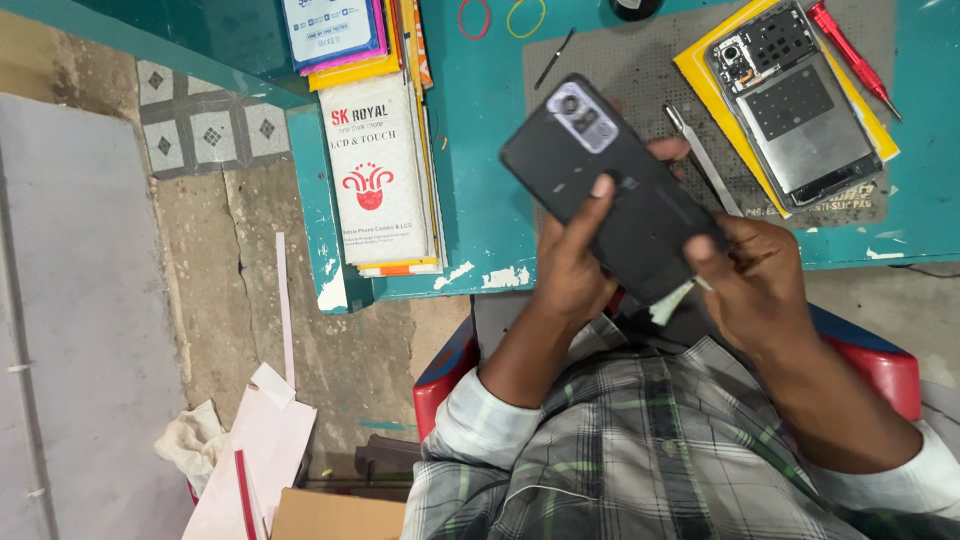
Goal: The person holds a smartphone over a repair workbench and applies liquid from a brown bottle onto its back. They then pry along the phone's edge with a metal tool, wipe the phone with a cloth, and use tweezers to work on the camera area of the device.
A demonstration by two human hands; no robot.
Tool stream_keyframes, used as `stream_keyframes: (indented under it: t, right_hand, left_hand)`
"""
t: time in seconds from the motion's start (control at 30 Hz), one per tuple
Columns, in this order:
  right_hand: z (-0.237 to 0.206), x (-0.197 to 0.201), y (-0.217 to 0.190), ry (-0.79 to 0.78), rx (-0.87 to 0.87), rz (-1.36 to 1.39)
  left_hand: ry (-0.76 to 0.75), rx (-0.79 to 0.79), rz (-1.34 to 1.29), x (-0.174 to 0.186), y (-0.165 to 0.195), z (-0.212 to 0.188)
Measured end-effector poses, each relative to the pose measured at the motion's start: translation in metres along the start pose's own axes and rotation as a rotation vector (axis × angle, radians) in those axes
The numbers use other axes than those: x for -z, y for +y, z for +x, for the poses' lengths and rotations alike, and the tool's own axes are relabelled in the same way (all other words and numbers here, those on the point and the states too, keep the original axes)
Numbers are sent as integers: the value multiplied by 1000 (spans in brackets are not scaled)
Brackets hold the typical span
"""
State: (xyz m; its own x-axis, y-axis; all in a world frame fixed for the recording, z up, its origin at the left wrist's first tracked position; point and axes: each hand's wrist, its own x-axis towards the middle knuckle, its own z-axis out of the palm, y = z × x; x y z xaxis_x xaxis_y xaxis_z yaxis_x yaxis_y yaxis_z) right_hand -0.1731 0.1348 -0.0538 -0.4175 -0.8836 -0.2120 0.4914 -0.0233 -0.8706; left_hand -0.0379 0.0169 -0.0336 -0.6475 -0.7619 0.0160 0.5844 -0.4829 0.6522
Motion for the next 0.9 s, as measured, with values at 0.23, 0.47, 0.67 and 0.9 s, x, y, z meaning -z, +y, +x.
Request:
stream_keyframes:
  t: [0.23,0.47,0.67,0.9]
  right_hand:
    - [-8,0,-12,138,200,-284]
    - [-24,-39,-34,-109,655,-1068]
    - [-24,-54,-25,-255,686,-1258]
    - [-39,-57,-6,-296,611,-1002]
  left_hand:
    - [-168,-139,-417,-3,22,-3]
    - [-214,-229,-495,-7,15,-5]
    - [-143,-319,-407,-8,3,-7]
    - [-65,-412,-124,-4,3,-11]
